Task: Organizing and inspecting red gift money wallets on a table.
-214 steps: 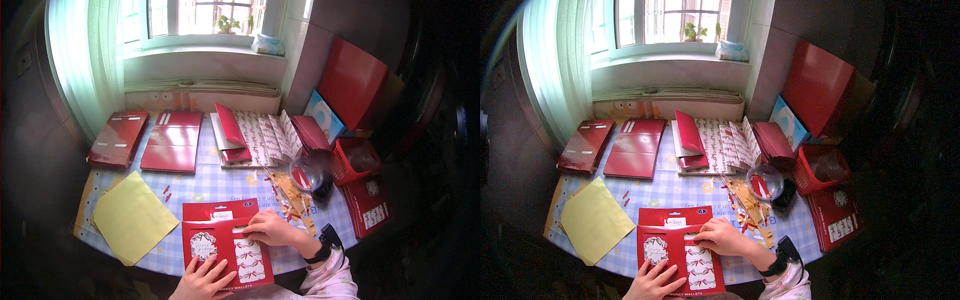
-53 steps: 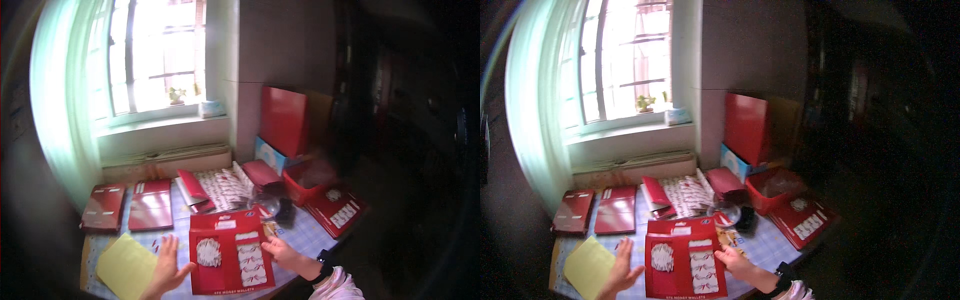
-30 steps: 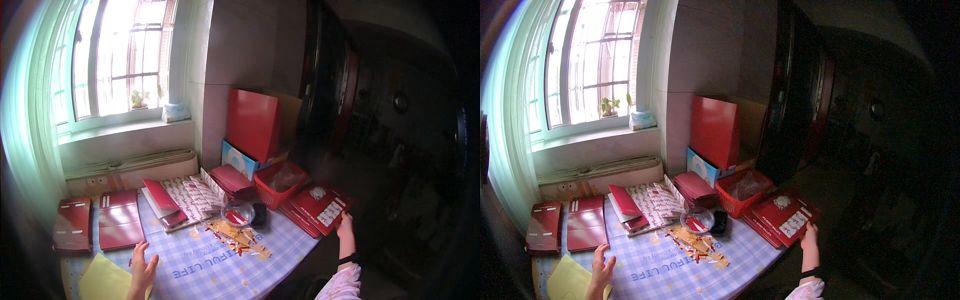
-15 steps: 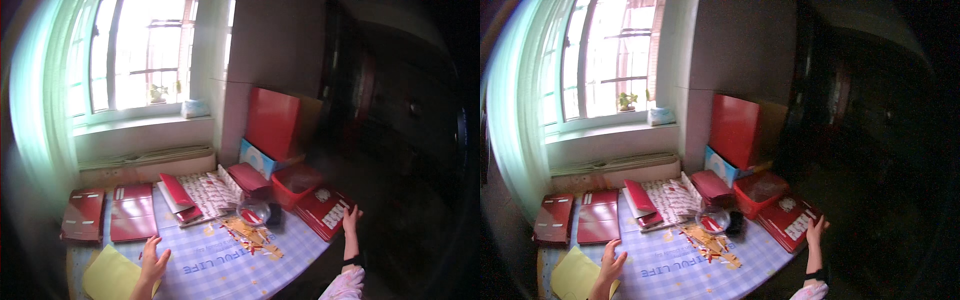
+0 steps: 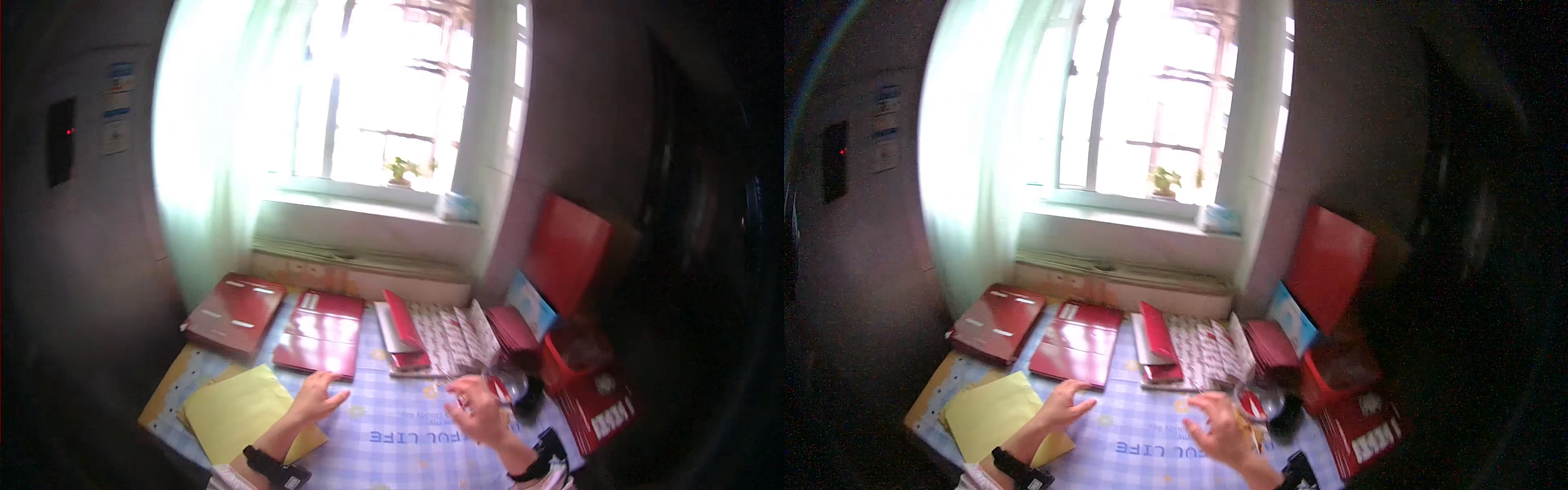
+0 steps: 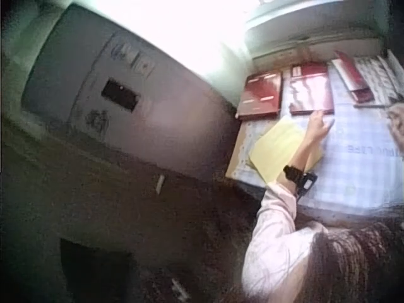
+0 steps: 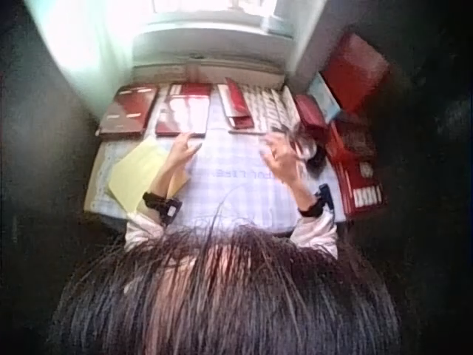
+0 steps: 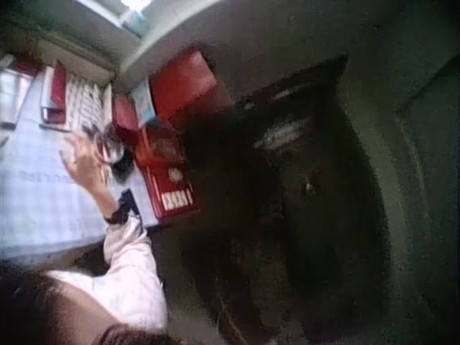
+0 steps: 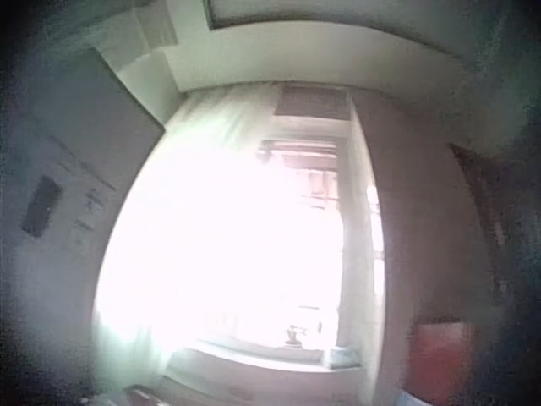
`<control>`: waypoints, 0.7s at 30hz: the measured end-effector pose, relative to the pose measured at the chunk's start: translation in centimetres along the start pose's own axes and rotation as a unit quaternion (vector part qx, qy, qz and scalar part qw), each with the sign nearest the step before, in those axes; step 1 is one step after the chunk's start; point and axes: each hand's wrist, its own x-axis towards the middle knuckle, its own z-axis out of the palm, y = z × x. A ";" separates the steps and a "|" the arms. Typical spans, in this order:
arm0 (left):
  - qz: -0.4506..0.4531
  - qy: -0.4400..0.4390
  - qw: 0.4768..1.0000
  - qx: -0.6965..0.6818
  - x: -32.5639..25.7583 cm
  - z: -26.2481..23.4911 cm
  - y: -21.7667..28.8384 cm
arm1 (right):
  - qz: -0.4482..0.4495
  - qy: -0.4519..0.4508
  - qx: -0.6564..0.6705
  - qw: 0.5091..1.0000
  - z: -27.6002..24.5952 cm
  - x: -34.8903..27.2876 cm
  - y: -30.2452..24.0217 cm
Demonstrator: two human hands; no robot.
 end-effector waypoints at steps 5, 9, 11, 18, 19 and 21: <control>-0.008 -0.001 0.999 0.039 0.1 0.0 -0.8 | 0.014 -0.158 0.087 0.984 6.8 -1.7 -0.9; -0.040 0.007 0.999 0.030 0.9 -1.7 -0.9 | -0.023 -0.115 0.140 0.983 9.4 -3.9 -1.2; -0.040 -0.001 0.998 0.056 1.7 -3.8 -1.8 | 0.017 -0.144 0.155 0.977 9.7 -4.4 -1.0; -0.270 -0.024 0.923 0.273 6.1 -11.6 -7.4 | 0.045 -0.130 0.175 0.975 10.1 -4.7 -1.1; -0.286 -0.002 0.908 0.305 6.2 -12.3 -8.0 | 0.053 -0.132 0.177 0.974 10.1 -4.7 -1.2; -0.317 -0.059 0.893 0.313 6.5 -13.9 -9.1 | 0.053 -0.126 0.176 0.975 10.2 -4.7 -1.3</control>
